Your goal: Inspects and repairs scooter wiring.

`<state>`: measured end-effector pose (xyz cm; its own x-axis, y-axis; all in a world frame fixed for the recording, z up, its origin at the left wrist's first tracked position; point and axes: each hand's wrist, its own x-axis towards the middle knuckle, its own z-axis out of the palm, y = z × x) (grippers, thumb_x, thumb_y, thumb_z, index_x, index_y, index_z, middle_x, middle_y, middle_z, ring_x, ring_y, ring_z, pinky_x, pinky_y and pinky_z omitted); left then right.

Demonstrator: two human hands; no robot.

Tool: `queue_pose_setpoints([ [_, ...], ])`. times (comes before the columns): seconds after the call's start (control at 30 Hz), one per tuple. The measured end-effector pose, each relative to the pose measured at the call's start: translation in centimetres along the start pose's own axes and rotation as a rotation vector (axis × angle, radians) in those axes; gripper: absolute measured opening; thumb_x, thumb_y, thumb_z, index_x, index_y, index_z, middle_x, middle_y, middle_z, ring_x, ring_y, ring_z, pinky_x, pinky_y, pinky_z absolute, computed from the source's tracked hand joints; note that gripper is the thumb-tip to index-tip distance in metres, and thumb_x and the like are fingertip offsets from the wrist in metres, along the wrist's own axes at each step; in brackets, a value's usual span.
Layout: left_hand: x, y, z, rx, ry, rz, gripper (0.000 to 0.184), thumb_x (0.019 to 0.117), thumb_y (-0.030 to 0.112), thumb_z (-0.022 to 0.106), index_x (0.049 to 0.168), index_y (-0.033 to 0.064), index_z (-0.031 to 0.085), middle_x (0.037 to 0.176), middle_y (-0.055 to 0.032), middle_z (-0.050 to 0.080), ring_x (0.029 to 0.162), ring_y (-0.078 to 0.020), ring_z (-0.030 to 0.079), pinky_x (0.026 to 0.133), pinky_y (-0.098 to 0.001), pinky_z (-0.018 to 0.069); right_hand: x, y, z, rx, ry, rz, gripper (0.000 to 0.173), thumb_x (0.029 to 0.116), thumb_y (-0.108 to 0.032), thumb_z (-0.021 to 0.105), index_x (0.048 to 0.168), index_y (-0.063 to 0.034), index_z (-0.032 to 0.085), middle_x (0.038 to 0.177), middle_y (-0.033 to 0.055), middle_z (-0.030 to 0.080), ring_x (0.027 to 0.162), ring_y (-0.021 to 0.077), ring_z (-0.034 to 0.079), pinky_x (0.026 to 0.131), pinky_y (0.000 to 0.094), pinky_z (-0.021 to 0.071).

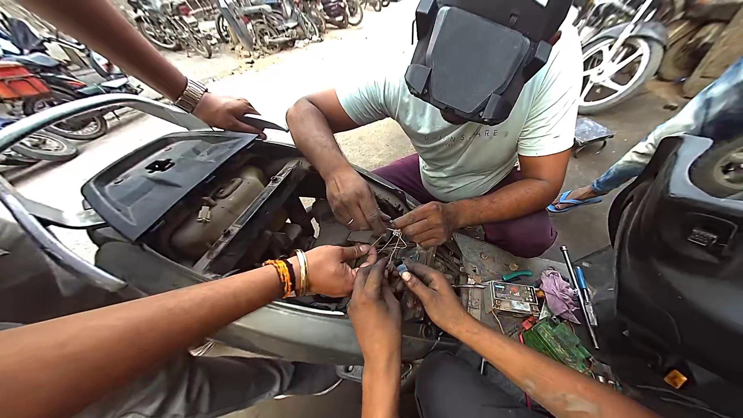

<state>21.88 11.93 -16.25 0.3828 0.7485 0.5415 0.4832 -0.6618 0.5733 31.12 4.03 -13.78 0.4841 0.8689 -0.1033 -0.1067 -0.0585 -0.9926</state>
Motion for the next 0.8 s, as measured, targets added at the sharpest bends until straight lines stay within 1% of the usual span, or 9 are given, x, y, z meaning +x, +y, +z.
queue_pose_setpoints([
  [0.07, -0.2, -0.1, 0.0, -0.019, 0.022, 0.014, 0.023, 0.1000, 0.007, 0.059, 0.116, 0.0082, 0.076, 0.111, -0.0102, 0.072, 0.095, -0.0209, 0.071, 0.082, -0.0415, 0.0592, 0.4, -0.7, 0.0, -0.106, -0.002, 0.025, 0.027, 0.1099, -0.013, 0.045, 0.124, 0.0012, 0.062, 0.091, 0.0050, 0.067, 0.063, 0.0057, 0.056, 0.062, 0.0210, 0.0492],
  [0.17, -0.4, -0.2, 0.3, -0.049, 0.033, -0.018, 0.023, 0.1002, 0.010, 0.062, 0.120, 0.0090, 0.074, 0.114, -0.0081, 0.074, 0.098, -0.0186, 0.072, 0.086, -0.0408, 0.0594, 2.9, 3.3, -1.1, -0.239, -0.056, -0.090, 0.029, 0.1081, -0.025, 0.052, 0.124, -0.0068, 0.067, 0.092, 0.0058, 0.069, 0.060, 0.0117, 0.060, 0.058, 0.0276, 0.0543],
  [0.23, -0.5, -0.3, 0.6, -0.039, 0.038, -0.039, 0.024, 0.0997, 0.010, 0.063, 0.122, 0.0079, 0.072, 0.110, -0.0092, 0.074, 0.095, -0.0209, 0.073, 0.084, -0.0430, 0.0595, 3.9, 4.1, -1.4, -0.294, -0.058, -0.137, 0.029, 0.1072, -0.030, 0.054, 0.122, -0.0100, 0.069, 0.090, 0.0068, 0.068, 0.060, 0.0144, 0.060, 0.057, 0.0311, 0.0541],
  [0.33, -0.3, 0.1, 0.6, -0.002, 0.004, -0.081, 0.028, 0.0999, 0.012, 0.063, 0.126, 0.0055, 0.070, 0.104, -0.0112, 0.075, 0.090, -0.0242, 0.072, 0.082, -0.0470, 0.0589, 4.6, 3.6, -1.8, -0.314, -0.091, -0.133, 0.029, 0.1083, -0.027, 0.052, 0.124, -0.0081, 0.068, 0.091, 0.0082, 0.067, 0.060, 0.0153, 0.059, 0.056, 0.0314, 0.0536],
  [0.4, 0.1, 0.5, 0.5, 0.027, -0.059, -0.129, 0.029, 0.1007, 0.013, 0.063, 0.128, 0.0055, 0.069, 0.102, -0.0120, 0.074, 0.088, -0.0269, 0.072, 0.080, -0.0504, 0.0580, 4.9, 3.7, -2.3, -0.319, -0.121, -0.127, 0.031, 0.1093, -0.027, 0.049, 0.126, -0.0084, 0.066, 0.095, 0.0078, 0.068, 0.063, 0.0156, 0.062, 0.059, 0.0323, 0.0558],
  [0.53, 1.4, 0.9, 0.6, 0.056, -0.191, -0.218, 0.028, 0.1021, 0.017, 0.062, 0.127, 0.0092, 0.070, 0.109, -0.0148, 0.071, 0.093, -0.0324, 0.070, 0.082, -0.0572, 0.0562, 5.6, 4.0, -3.4, -0.275, -0.185, -0.143, 0.031, 0.1106, -0.024, 0.044, 0.128, -0.0072, 0.064, 0.096, 0.0084, 0.067, 0.064, 0.0151, 0.060, 0.059, 0.0315, 0.0541],
  [0.63, 2.1, 0.7, 0.6, -0.024, -0.197, -0.280, 0.026, 0.1018, 0.019, 0.063, 0.126, 0.0111, 0.072, 0.112, -0.0125, 0.070, 0.097, -0.0295, 0.069, 0.086, -0.0555, 0.0551, 6.0, 3.3, -3.9, -0.271, -0.216, -0.177, 0.032, 0.1106, -0.022, 0.042, 0.126, -0.0055, 0.064, 0.095, 0.0075, 0.067, 0.059, 0.0125, 0.056, 0.055, 0.0284, 0.0508],
  [0.73, 2.5, 0.5, 0.3, -0.144, -0.197, -0.348, 0.024, 0.1007, 0.016, 0.065, 0.123, 0.0101, 0.072, 0.106, -0.0087, 0.071, 0.085, -0.0222, 0.068, 0.078, -0.0485, 0.0566, 6.2, 2.7, -4.0, -0.305, -0.243, -0.194, 0.032, 0.1105, -0.021, 0.043, 0.127, -0.0051, 0.064, 0.093, 0.0081, 0.066, 0.058, 0.0130, 0.055, 0.053, 0.0285, 0.0494],
  [0.8, 2.6, 0.4, 0.0, -0.212, -0.196, -0.392, 0.022, 0.0998, 0.015, 0.067, 0.120, 0.0109, 0.072, 0.099, -0.0068, 0.072, 0.074, -0.0189, 0.068, 0.069, -0.0442, 0.0583, 6.4, 2.3, -4.0, -0.337, -0.263, -0.214, 0.031, 0.1103, -0.021, 0.043, 0.125, -0.0044, 0.065, 0.097, 0.0092, 0.065, 0.060, 0.0145, 0.055, 0.056, 0.0304, 0.0505],
])
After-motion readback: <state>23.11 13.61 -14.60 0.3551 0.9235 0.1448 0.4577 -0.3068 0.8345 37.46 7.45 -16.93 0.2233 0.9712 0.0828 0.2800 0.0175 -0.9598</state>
